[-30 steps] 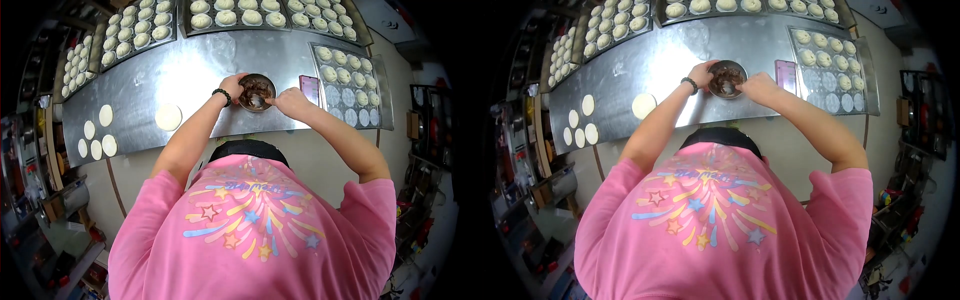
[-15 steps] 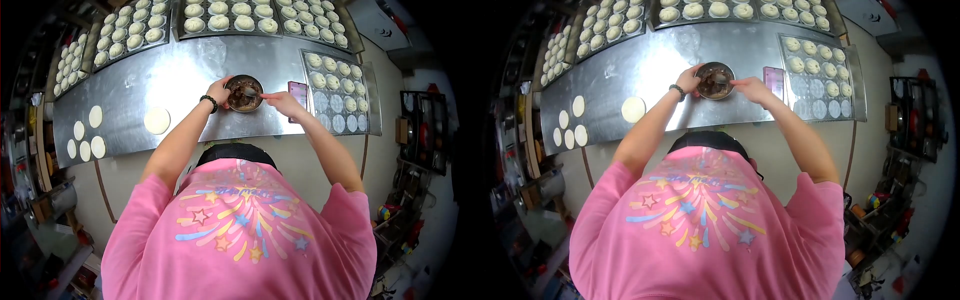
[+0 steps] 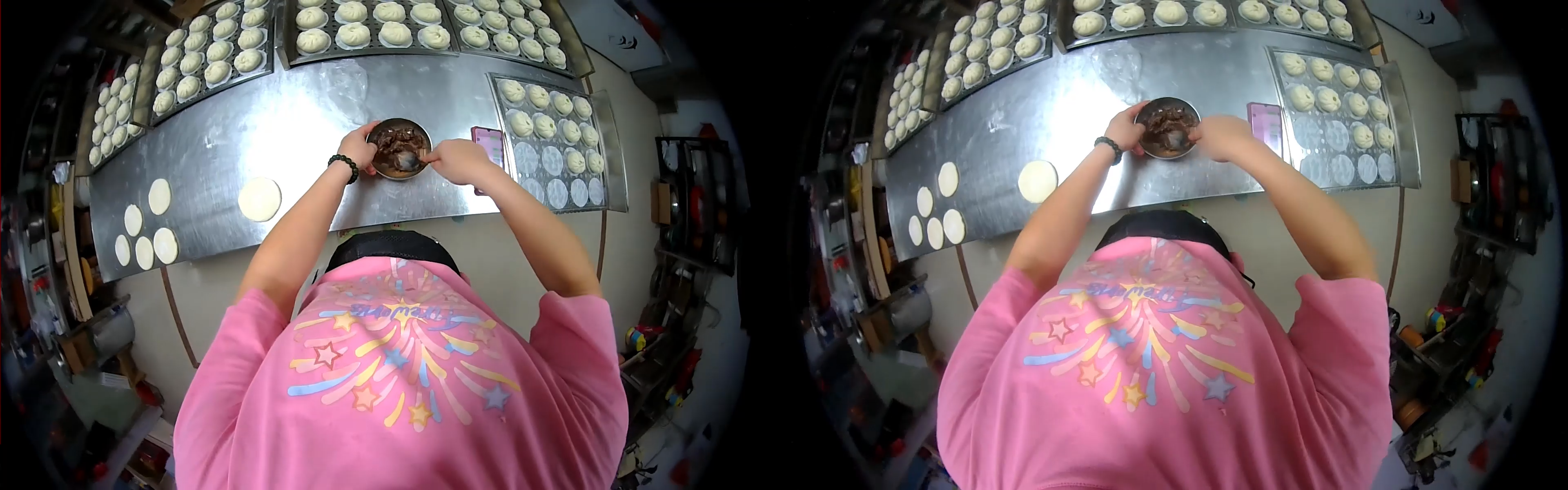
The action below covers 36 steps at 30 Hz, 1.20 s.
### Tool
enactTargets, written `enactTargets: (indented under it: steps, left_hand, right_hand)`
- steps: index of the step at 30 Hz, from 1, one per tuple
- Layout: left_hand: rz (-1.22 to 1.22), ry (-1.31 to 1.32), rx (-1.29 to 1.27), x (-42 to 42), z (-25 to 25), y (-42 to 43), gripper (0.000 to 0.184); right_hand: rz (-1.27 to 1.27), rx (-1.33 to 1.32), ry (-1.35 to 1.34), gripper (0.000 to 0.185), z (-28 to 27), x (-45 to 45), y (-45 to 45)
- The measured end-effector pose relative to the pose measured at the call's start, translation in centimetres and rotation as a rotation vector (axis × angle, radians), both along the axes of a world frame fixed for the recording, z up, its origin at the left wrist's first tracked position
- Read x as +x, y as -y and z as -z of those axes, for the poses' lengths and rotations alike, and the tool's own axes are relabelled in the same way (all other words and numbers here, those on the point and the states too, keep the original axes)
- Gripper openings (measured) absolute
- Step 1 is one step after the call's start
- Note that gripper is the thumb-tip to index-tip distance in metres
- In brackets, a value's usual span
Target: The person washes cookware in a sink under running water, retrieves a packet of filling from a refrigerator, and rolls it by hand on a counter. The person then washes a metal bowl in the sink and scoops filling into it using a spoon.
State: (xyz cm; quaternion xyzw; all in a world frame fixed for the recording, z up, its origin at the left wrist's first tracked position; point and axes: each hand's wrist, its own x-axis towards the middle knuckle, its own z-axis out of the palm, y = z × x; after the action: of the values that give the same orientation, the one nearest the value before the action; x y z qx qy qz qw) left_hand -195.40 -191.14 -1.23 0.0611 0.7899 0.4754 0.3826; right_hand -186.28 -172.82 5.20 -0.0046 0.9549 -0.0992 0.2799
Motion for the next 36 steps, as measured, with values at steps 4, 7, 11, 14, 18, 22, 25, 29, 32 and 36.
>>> enactTargets:
  steps: [4, 7, 11, 14, 18, 22, 25, 29, 32, 36]
  left_hand:
    - [-0.045, 0.042, 0.028, 0.4, 0.1, 0.2, 0.06]
    - [-0.033, 0.027, 0.04, 0.0, 0.1, -0.1, 0.061]
    - [-0.079, 0.042, 0.045, 0.6, 0.5, -0.1, 0.06]
    - [-0.124, 0.04, 0.057, 0.9, 0.4, -0.6, 0.061]
    - [-0.138, 0.064, 0.094, 0.8, 1.0, -0.1, 0.062]
    - [-0.133, 0.198, 0.19, 0.1, 1.7, 0.1, 0.063]
    - [-0.141, 0.23, 0.203, -0.1, 1.6, 0.0, 0.064]
    - [-0.202, 0.228, 0.208, 0.2, 1.3, -0.2, 0.065]
    - [-0.19, 0.197, 0.211, 0.4, 1.2, -0.3, 0.065]
    - [-0.164, 0.181, 0.189, 0.5, 0.8, -0.1, 0.065]
  right_hand:
    - [0.25, -0.197, 0.0, 0.031, -1.2, -0.2, 0.6]
    - [0.337, -0.237, -0.034, 0.03, 1.9, -0.6, 2.3]
    - [0.248, -0.101, -0.034, 0.03, 2.3, 0.6, 3.2]
    - [0.135, 0.0, -0.034, 0.03, 0.2, 1.4, 2.1]
    - [-0.056, 0.105, -0.263, 0.035, 0.0, 2.2, 0.5]
    - [-0.031, 0.199, -0.562, 0.037, 2.6, 1.1, 1.1]
    - [-0.2, 0.218, -0.663, 0.037, 4.7, 1.7, 3.5]
    - [-0.283, 0.162, -0.609, 0.04, 3.6, 4.9, 3.6]
    - [-0.402, 0.128, -0.604, 0.04, 2.5, 6.1, 1.1]
    - [-0.244, 0.162, -0.497, 0.041, 1.9, 4.9, 0.7]
